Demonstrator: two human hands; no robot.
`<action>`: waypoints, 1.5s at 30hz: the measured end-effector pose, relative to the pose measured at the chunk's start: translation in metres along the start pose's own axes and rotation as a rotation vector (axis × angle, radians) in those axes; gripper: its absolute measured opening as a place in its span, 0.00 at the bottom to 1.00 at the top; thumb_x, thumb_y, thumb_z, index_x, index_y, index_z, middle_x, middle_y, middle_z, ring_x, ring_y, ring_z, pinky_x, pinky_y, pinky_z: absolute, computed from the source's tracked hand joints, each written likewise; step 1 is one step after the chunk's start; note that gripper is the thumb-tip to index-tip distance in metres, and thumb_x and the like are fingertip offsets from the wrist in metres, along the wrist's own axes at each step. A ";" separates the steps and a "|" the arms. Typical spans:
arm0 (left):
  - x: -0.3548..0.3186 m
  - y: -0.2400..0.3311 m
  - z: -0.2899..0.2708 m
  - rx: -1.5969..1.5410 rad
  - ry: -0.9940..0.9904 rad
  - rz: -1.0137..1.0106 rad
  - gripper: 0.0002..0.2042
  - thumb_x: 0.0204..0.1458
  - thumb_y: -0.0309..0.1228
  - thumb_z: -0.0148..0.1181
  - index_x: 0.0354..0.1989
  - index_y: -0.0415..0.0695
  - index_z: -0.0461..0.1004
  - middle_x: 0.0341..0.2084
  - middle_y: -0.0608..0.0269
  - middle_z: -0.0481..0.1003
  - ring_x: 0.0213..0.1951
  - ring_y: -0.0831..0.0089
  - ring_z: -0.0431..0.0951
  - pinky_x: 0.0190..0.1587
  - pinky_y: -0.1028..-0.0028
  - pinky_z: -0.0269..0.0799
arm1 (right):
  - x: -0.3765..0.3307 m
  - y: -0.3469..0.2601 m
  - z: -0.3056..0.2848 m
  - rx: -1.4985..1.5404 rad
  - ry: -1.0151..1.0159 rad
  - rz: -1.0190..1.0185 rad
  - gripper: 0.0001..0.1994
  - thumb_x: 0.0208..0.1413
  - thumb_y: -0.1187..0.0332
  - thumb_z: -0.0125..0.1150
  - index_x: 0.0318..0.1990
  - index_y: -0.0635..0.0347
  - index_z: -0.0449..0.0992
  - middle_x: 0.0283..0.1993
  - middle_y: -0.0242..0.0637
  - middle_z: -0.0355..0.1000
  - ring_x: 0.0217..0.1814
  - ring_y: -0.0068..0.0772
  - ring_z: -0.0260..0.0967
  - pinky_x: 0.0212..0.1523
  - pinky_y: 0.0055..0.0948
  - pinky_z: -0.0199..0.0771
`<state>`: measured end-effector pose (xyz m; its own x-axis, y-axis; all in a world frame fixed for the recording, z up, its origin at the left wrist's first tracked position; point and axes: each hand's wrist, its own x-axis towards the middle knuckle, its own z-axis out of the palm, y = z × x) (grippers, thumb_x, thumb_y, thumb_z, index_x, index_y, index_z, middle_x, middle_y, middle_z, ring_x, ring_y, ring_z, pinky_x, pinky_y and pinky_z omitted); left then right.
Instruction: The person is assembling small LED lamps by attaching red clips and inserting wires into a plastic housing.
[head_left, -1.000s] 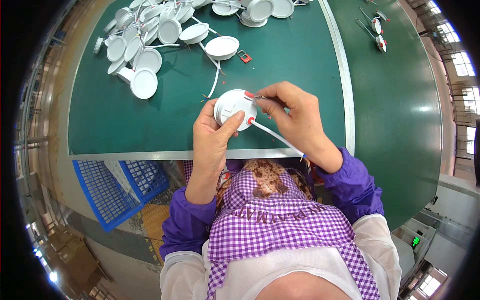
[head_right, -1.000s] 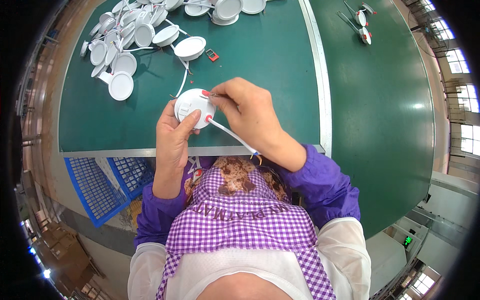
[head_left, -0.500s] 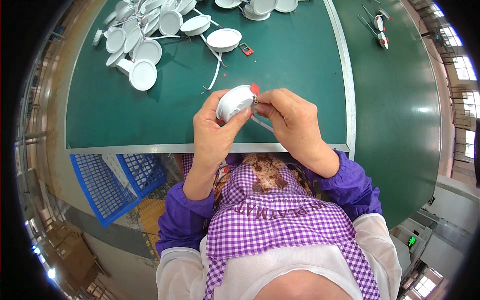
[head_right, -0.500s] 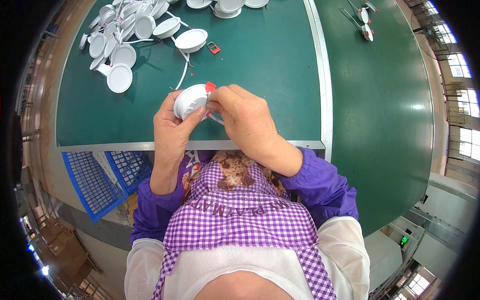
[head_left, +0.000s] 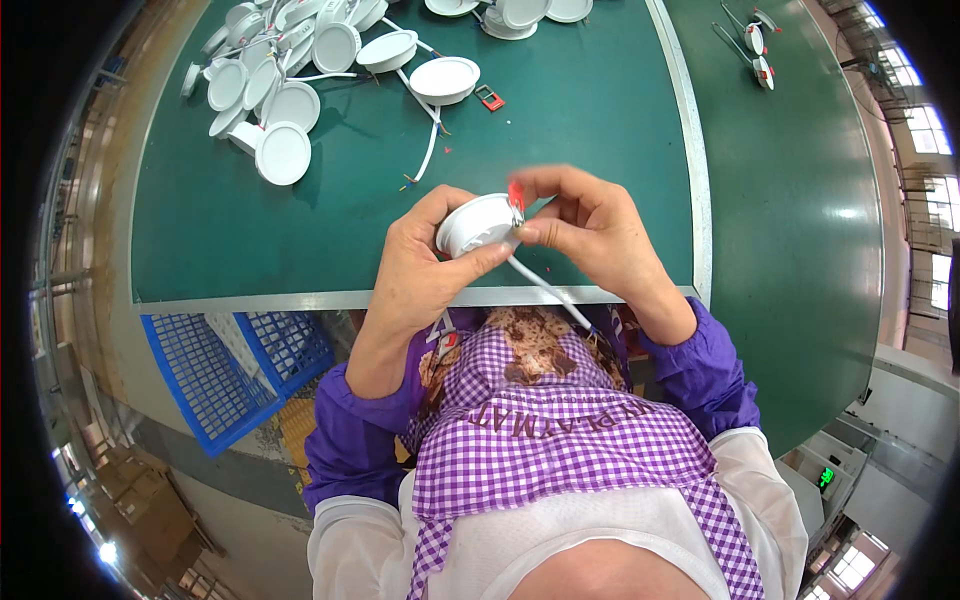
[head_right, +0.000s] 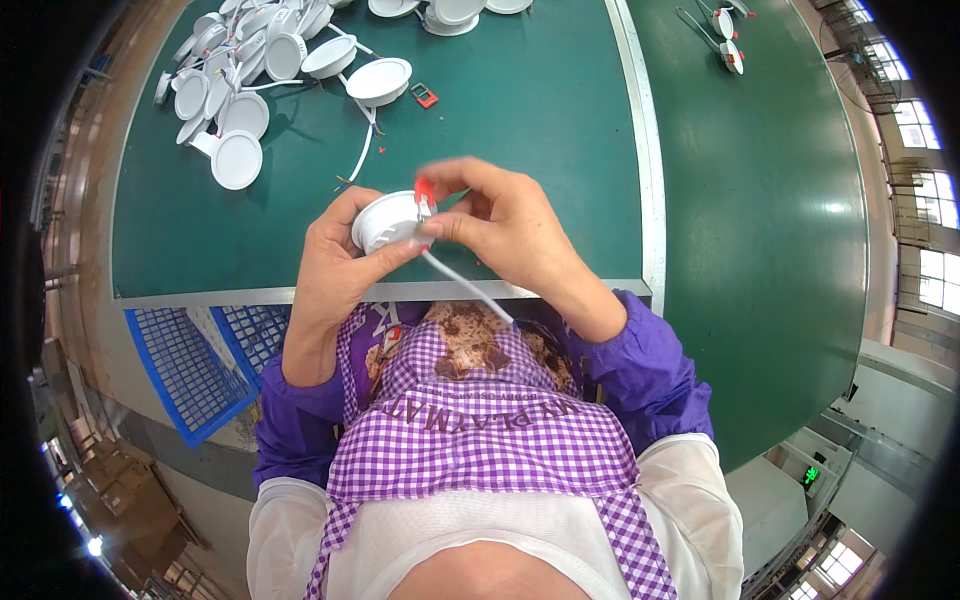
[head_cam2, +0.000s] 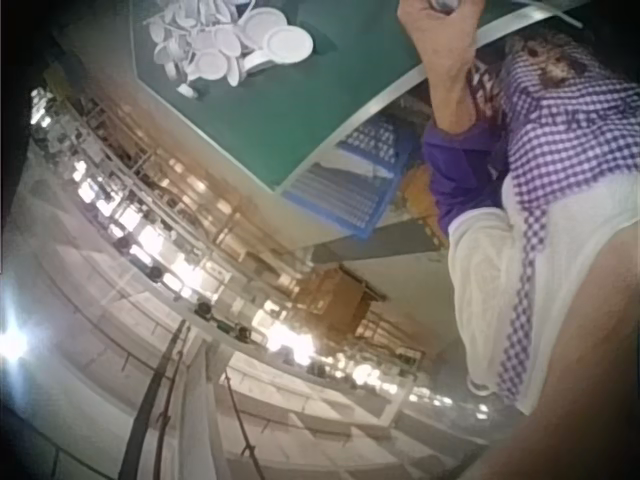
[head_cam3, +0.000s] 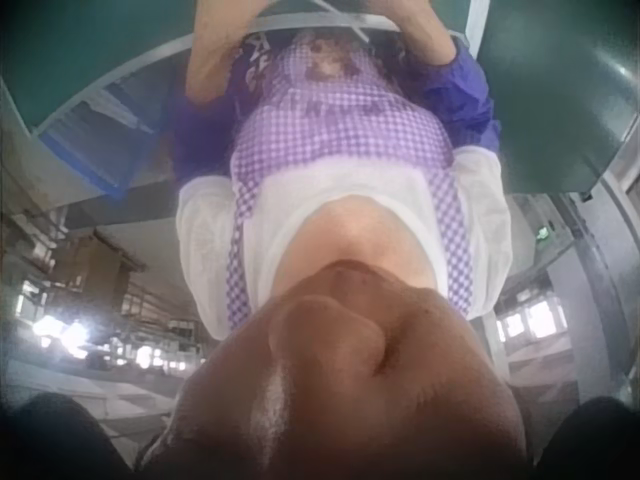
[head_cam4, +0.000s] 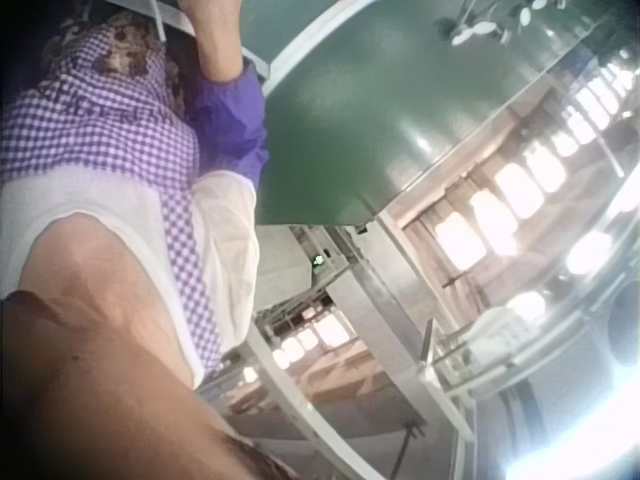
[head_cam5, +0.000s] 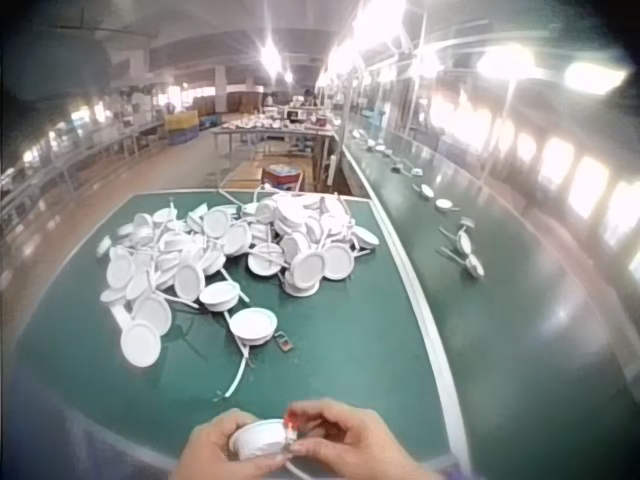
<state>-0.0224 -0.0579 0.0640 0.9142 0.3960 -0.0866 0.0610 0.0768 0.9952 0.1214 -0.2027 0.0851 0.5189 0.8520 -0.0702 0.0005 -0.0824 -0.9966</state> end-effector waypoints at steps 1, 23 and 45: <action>0.002 0.007 0.001 0.001 -0.007 0.000 0.17 0.45 0.23 0.69 0.44 0.36 0.72 0.35 0.65 0.76 0.36 0.80 0.75 0.38 0.79 0.73 | -0.003 -0.001 0.001 -0.030 -0.021 -0.014 0.17 0.50 0.75 0.66 0.49 0.67 0.73 0.37 0.37 0.76 0.33 0.18 0.72 0.33 0.21 0.72; 0.001 0.004 0.048 -0.233 0.059 -0.030 0.15 0.41 0.25 0.73 0.36 0.38 0.75 0.29 0.62 0.78 0.32 0.80 0.77 0.32 0.81 0.74 | -0.009 -0.004 -0.022 0.127 -0.042 0.112 0.07 0.58 0.68 0.61 0.35 0.62 0.74 0.28 0.27 0.71 0.23 0.12 0.63 0.23 0.15 0.63; 0.019 -0.020 0.016 -0.478 -0.323 0.159 0.24 0.30 0.21 0.77 0.41 0.39 0.76 0.36 0.59 0.78 0.39 0.74 0.77 0.42 0.74 0.72 | -0.003 -0.045 -0.025 -0.375 -0.327 -0.131 0.17 0.59 0.59 0.55 0.24 0.65 0.71 0.18 0.45 0.64 0.18 0.39 0.62 0.23 0.35 0.61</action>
<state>0.0004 -0.0664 0.0433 0.9774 0.1442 0.1543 -0.2051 0.4726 0.8571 0.1411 -0.2146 0.1316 0.1993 0.9798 -0.0157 0.3848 -0.0930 -0.9183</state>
